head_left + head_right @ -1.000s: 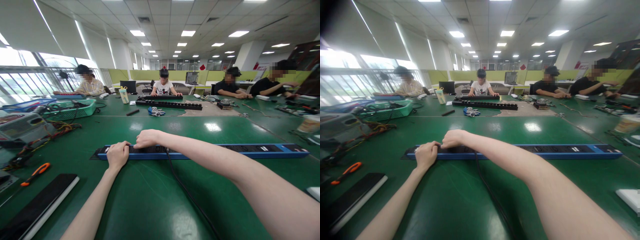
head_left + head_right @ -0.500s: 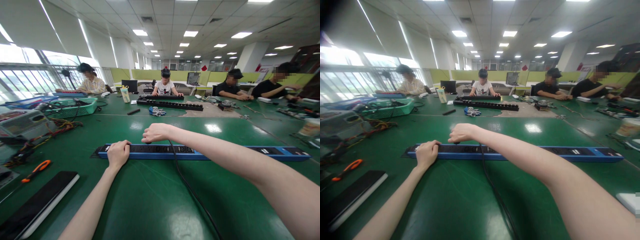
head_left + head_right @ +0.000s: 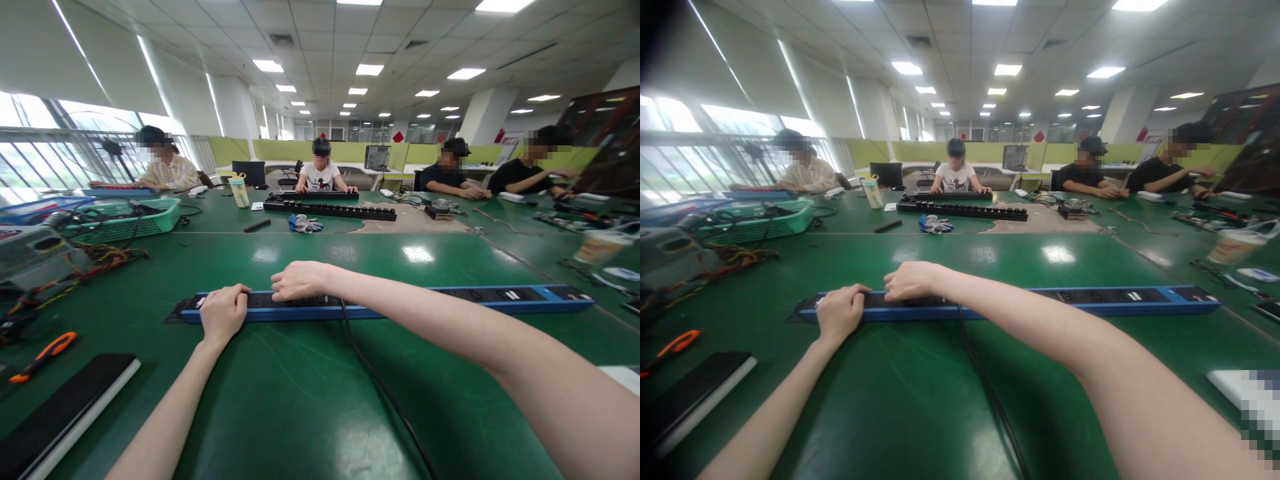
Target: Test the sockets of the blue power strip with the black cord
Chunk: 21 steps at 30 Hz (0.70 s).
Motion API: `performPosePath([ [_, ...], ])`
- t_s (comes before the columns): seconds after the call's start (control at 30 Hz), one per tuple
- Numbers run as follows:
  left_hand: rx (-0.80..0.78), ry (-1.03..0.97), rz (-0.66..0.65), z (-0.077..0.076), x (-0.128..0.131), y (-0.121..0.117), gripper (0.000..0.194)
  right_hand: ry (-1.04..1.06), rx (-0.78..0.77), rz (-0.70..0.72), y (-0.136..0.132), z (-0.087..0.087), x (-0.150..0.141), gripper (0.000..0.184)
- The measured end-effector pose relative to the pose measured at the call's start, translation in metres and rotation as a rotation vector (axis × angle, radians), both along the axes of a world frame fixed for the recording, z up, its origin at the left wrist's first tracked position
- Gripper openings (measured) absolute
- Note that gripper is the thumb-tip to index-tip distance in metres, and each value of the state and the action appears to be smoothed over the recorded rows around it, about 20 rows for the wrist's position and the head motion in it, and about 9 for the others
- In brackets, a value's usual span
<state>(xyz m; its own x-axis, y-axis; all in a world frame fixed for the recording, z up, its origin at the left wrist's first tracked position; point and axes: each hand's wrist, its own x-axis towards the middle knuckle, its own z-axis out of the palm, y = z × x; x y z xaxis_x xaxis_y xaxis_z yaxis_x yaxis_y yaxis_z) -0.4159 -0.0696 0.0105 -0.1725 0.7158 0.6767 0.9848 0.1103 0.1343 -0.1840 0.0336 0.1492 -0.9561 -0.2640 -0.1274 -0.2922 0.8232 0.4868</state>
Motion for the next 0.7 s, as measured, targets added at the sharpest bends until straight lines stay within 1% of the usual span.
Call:
performPosePath([
  [0.13,-0.007,-0.004,-0.002,-0.001,-0.001,0.0,0.035,-0.007,0.021,-0.043,-0.004,0.001,0.002,0.014],
  [0.27,-0.012,0.009,0.003,-0.001,-0.001,0.0,0.035,-0.003,0.035,-0.036,-0.004,0.0,0.002,0.015],
  [0.4,-0.007,0.016,0.009,0.0,-0.001,0.0,0.035,-0.008,0.035,-0.053,0.002,-0.005,-0.002,0.016],
  [0.57,-0.007,0.009,0.004,0.0,-0.001,0.0,0.036,-0.035,0.018,-0.047,0.007,-0.013,-0.009,0.013],
  [0.7,-0.009,0.009,0.007,0.0,-0.001,0.0,0.036,-0.034,0.019,-0.039,0.006,-0.014,-0.009,0.011],
])
